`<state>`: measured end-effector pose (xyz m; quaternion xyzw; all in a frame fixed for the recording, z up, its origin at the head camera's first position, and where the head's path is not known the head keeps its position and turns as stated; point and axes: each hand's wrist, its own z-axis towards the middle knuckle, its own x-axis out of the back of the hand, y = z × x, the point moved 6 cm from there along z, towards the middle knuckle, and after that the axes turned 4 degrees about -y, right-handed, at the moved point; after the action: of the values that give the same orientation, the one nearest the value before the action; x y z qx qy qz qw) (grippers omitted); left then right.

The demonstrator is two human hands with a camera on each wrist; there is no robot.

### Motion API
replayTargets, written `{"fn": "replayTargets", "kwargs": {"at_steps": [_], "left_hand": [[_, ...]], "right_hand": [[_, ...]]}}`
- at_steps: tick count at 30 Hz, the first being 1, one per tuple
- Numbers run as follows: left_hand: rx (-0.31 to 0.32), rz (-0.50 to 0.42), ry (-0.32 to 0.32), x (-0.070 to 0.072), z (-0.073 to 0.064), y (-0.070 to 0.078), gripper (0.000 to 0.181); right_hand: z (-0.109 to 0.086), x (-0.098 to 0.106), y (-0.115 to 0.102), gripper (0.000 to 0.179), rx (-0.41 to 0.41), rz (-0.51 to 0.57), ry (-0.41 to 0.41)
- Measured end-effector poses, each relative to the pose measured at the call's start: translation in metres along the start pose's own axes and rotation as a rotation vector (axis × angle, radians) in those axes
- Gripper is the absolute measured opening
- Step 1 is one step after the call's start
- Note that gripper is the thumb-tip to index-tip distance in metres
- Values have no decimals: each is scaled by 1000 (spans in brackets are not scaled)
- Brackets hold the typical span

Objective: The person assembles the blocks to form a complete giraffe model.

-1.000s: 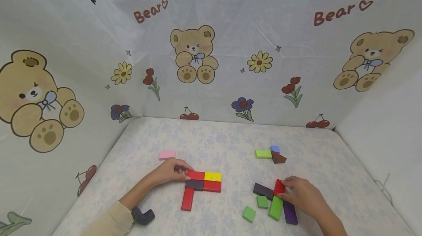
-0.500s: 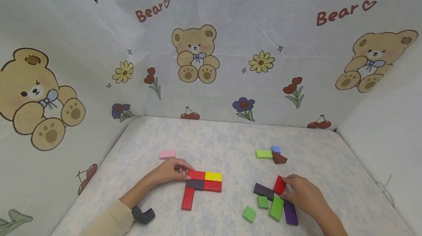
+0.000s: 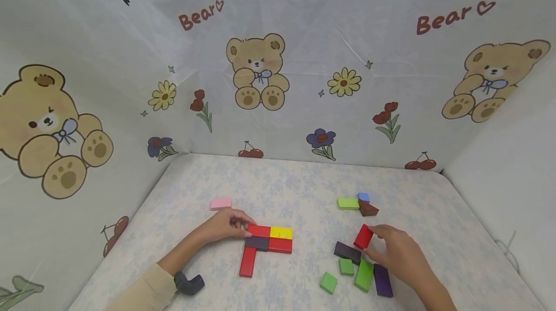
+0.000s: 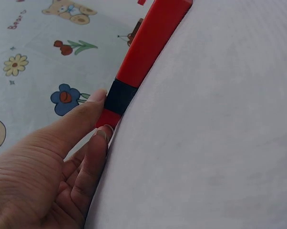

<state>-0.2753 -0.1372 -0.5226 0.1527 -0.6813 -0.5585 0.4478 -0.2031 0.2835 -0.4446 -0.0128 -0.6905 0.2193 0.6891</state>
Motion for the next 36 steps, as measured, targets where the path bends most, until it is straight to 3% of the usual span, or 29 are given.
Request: {"fn": "replayTargets", "kwargs": {"at_steps": [6,15,25,36], "left_hand": [[2,2,14,1,1,-1,20],[11,-15,5,-3,-2,-6,22],[9,-5,0,-3,-3,-5,22],[5,6,7,-2,0,-3,22]], "right_hand": [[-2,4,-25,55,64,71,32],[-6,-12,-63,54,176,121,-26],[-4,-26,-93,56,179,112,-167],[-3,-40,-120,54,257,81,-189]]}}
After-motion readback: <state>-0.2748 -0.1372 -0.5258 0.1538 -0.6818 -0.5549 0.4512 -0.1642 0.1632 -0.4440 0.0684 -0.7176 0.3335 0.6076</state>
